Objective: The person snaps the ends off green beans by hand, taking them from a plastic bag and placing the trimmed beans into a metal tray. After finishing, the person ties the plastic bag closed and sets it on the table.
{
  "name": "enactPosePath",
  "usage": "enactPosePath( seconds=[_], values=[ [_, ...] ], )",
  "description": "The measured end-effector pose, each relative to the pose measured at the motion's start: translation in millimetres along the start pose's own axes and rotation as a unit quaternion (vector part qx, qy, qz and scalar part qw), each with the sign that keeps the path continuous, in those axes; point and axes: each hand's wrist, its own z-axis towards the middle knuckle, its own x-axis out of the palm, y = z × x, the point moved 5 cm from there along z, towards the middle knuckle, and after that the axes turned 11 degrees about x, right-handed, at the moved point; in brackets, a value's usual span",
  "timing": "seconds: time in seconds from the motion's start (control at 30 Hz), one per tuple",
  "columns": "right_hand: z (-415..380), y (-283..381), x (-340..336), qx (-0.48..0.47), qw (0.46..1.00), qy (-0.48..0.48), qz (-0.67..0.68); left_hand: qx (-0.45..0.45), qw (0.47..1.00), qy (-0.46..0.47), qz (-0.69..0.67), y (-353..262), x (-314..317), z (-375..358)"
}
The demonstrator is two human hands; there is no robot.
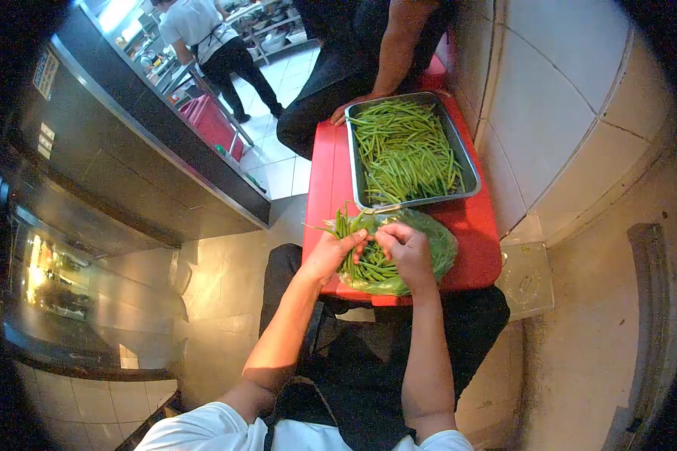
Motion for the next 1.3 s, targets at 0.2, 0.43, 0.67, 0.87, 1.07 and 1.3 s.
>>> enactPosePath(
  seconds=[0.2,0.43,0.67,0.87,1.07,1.3],
  values=[
    [-4,1,9,0.024,0.947,0.068,0.314,-0.028,0.999,-0.017,-0.026,5,-14,2],
    [-3,1,-20,-0.01,0.995,-0.038,-0.092,-0.06,0.998,0.019,-0.028,2,-20,-4],
    [-7,22,8,-0.066,0.987,-0.111,-0.095,-0.027,0.998,0.049,0.016,-10,-3,-7],
    [-5,9,8,0.019,0.994,-0.032,-0.103,-0.023,0.99,0.072,0.121,-2,-11,-3],
    [-14,29,15,-0.14,0.935,-0.04,-0.323,0.147,0.921,0.021,0.36,-18,-12,-5],
    [1,-18,14,0.037,0.996,-0.052,0.065,0.027,0.988,-0.017,0.152,-2,-12,0]
  ],
)
